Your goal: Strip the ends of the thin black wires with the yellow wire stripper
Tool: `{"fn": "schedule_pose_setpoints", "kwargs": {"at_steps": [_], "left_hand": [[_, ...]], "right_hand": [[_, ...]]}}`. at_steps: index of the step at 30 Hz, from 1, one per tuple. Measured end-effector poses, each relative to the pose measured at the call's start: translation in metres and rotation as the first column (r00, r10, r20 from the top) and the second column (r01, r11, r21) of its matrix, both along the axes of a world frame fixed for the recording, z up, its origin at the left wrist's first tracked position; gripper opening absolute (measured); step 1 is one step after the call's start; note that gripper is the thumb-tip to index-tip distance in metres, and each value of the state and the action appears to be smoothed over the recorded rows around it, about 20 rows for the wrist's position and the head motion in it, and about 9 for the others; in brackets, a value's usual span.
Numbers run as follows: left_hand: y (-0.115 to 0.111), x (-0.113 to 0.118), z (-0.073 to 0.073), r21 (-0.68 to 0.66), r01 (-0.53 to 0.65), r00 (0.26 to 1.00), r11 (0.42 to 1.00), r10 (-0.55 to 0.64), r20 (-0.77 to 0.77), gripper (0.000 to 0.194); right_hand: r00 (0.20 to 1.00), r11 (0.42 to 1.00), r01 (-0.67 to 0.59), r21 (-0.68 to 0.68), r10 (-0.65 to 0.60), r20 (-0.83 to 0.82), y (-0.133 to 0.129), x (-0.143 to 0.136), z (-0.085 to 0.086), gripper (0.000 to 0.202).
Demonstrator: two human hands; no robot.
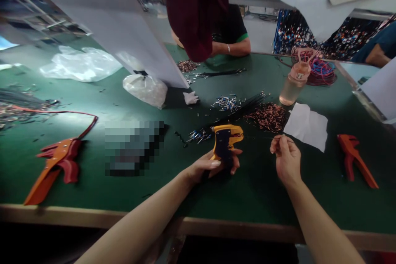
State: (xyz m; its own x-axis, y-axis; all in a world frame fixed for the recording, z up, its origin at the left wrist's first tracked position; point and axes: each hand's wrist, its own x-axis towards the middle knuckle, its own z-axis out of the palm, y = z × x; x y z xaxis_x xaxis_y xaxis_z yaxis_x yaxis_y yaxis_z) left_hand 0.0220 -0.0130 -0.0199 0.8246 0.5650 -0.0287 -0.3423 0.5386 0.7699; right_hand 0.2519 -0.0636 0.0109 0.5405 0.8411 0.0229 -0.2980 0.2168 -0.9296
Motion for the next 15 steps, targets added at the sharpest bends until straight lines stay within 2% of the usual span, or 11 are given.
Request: {"fn": "schedule_pose_setpoints", "kwargs": {"at_steps": [6,10,15], "left_hand": [[-0.001,0.000,0.007,0.004,0.012,1.000,1.000,-0.012,-0.021,0.060],[-0.002,-0.001,0.009,0.035,0.028,0.998,0.999,-0.026,-0.064,0.060],[-0.002,0.000,0.011,0.059,0.043,0.997,0.997,-0.039,-0.073,0.058]], "right_hand": [[1.000,0.999,-0.011,-0.050,0.011,0.009,0.000,0.000,-0.003,0.033],[0.995,0.994,-0.091,-0.056,0.088,-0.050,-0.003,-0.003,-0.002,0.026],[0.979,0.975,-0.202,-0.095,0.203,0.007,-0.008,-0.013,0.000,0.026]]}}
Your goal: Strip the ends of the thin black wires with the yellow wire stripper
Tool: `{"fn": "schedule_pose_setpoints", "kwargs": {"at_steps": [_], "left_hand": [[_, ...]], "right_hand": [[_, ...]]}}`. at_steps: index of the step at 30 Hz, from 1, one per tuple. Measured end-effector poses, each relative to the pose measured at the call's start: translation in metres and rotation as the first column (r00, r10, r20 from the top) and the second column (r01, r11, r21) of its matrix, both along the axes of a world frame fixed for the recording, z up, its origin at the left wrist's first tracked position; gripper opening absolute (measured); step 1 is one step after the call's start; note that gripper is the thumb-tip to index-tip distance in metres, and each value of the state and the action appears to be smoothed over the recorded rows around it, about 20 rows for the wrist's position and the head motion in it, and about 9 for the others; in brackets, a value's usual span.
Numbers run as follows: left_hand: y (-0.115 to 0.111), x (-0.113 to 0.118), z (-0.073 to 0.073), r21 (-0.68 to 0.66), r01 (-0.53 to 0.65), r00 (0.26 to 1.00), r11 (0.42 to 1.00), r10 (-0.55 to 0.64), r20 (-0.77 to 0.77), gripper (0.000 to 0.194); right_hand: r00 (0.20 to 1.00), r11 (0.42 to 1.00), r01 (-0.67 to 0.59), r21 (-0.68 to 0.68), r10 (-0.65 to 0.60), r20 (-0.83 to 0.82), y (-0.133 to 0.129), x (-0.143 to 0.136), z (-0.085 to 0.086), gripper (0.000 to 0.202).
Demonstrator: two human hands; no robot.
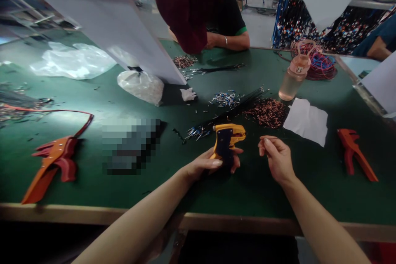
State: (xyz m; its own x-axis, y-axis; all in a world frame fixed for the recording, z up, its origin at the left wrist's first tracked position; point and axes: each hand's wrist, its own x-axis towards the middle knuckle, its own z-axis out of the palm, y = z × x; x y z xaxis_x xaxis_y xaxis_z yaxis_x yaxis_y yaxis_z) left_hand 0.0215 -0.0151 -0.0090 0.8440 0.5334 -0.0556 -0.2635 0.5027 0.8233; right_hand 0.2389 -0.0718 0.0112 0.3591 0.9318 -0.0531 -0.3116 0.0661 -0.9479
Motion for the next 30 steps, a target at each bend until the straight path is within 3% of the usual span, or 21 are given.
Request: {"fn": "schedule_pose_setpoints", "kwargs": {"at_steps": [13,30], "left_hand": [[-0.0025,-0.0001,0.0050,0.010,0.059,0.998,0.998,-0.059,-0.006,0.058],[-0.0054,-0.0002,0.0052,0.068,-0.014,0.992,0.998,0.022,-0.128,0.046]], "right_hand": [[0.996,0.996,0.088,-0.001,-0.088,-0.023,0.0009,-0.0016,0.0002,0.028],[0.998,0.997,0.070,-0.043,-0.070,-0.007,0.0005,-0.0035,-0.0035,0.027]]}}
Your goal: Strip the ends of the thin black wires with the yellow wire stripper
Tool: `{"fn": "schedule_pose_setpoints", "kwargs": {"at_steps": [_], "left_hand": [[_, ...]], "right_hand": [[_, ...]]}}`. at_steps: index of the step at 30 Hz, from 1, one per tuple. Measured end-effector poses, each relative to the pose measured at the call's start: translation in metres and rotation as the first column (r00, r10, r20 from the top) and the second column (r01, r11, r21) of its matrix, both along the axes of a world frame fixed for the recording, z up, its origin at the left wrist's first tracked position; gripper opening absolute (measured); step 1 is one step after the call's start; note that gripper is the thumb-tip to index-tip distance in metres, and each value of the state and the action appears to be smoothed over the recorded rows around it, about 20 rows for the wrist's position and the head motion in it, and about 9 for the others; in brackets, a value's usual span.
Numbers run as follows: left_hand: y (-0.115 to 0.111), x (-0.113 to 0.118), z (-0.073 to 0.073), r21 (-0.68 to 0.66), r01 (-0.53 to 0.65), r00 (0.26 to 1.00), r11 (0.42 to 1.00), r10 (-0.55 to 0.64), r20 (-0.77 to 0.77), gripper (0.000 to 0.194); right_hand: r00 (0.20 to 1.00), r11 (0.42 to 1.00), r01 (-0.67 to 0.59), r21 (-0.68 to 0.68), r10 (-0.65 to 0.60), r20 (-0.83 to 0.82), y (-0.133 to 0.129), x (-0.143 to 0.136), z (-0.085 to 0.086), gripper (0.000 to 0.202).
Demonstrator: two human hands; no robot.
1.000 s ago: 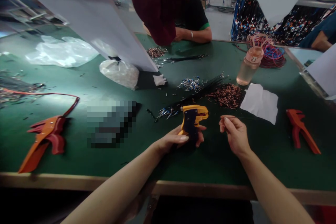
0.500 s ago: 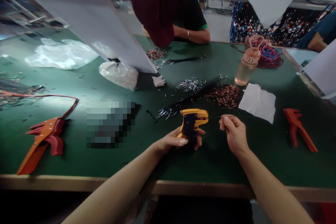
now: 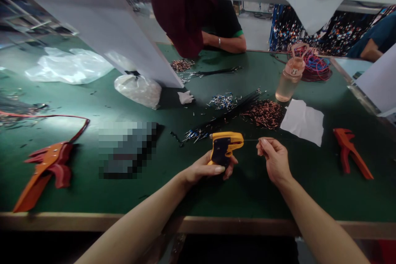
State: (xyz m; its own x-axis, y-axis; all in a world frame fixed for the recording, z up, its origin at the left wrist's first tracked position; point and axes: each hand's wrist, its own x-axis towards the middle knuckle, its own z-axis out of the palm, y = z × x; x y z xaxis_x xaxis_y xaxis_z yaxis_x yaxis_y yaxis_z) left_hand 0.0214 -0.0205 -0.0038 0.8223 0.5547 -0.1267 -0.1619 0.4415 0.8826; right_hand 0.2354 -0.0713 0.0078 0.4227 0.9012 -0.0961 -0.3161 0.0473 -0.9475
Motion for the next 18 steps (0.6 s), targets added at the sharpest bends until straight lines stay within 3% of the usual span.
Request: {"fn": "schedule_pose_setpoints", "kwargs": {"at_steps": [7,12,16,18], "left_hand": [[-0.004,0.004,-0.002,0.001,-0.077,0.994,0.997,0.077,-0.076,0.047],[-0.010,0.012,-0.001,-0.085,-0.224,0.971,0.971,0.214,-0.109,0.044],[-0.007,0.011,-0.003,-0.177,-0.100,0.991,0.979,0.113,0.068,0.041],[-0.004,0.009,-0.003,-0.205,-0.100,0.975,0.974,0.136,0.173,0.042]], "right_hand": [[0.999,1.000,0.015,-0.011,-0.015,-0.035,0.000,0.000,0.002,0.026],[1.000,1.000,0.009,-0.023,-0.009,0.014,0.000,0.001,-0.002,0.028],[0.998,0.998,0.060,-0.036,-0.059,0.022,0.002,0.002,-0.003,0.030],[0.995,0.995,0.093,-0.034,-0.093,0.022,0.003,0.002,-0.003,0.029]]}}
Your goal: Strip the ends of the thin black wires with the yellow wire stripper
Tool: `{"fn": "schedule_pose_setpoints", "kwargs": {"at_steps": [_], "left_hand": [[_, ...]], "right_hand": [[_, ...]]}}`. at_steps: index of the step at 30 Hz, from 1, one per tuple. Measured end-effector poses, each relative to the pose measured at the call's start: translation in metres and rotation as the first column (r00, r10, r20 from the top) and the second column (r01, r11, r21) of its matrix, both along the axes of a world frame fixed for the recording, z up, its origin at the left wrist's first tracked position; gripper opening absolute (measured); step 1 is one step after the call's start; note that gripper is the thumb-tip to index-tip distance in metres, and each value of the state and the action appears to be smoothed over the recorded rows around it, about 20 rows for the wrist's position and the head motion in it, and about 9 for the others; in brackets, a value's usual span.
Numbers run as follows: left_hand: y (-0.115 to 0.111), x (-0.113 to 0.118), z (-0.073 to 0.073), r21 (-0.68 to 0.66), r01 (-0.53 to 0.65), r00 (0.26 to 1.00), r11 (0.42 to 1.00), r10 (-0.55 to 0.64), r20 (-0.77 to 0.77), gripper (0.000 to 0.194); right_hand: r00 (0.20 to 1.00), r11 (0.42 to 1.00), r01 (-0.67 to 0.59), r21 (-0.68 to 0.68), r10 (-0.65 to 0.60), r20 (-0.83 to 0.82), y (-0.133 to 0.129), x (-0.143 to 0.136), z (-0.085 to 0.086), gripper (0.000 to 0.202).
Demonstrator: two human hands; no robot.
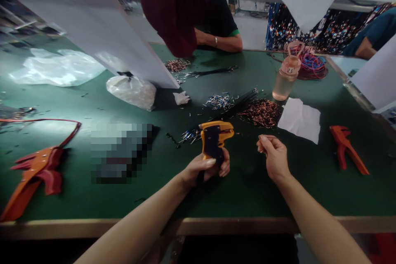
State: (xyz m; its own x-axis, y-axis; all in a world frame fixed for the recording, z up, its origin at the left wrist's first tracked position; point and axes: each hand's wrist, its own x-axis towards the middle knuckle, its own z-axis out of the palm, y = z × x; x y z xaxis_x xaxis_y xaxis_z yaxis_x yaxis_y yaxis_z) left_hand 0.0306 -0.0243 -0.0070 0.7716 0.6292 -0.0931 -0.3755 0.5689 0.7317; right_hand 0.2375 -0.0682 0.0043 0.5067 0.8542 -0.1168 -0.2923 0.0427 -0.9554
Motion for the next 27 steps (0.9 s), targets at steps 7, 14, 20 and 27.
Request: {"fn": "schedule_pose_setpoints", "kwargs": {"at_steps": [7,14,20,27], "left_hand": [[0.007,-0.003,-0.001,0.037,-0.164,0.985,0.986,0.162,0.052,0.043],[0.004,-0.003,0.002,0.071,-0.144,0.989,0.987,0.141,0.055,0.051],[0.004,-0.003,0.004,0.049,-0.154,0.987,0.987,0.152,0.044,0.053],[0.007,-0.004,0.004,0.010,-0.198,0.978,0.980,0.196,0.075,0.049]], "right_hand": [[0.994,0.999,0.033,0.040,-0.037,0.102,-0.004,-0.002,-0.003,0.025],[0.953,0.997,-0.029,0.065,0.008,0.301,-0.011,-0.006,-0.005,0.019],[0.908,0.994,-0.057,0.088,0.014,0.419,-0.012,-0.007,-0.002,0.022],[0.885,0.980,-0.199,0.003,0.178,0.430,-0.013,-0.011,-0.010,0.026]]}}
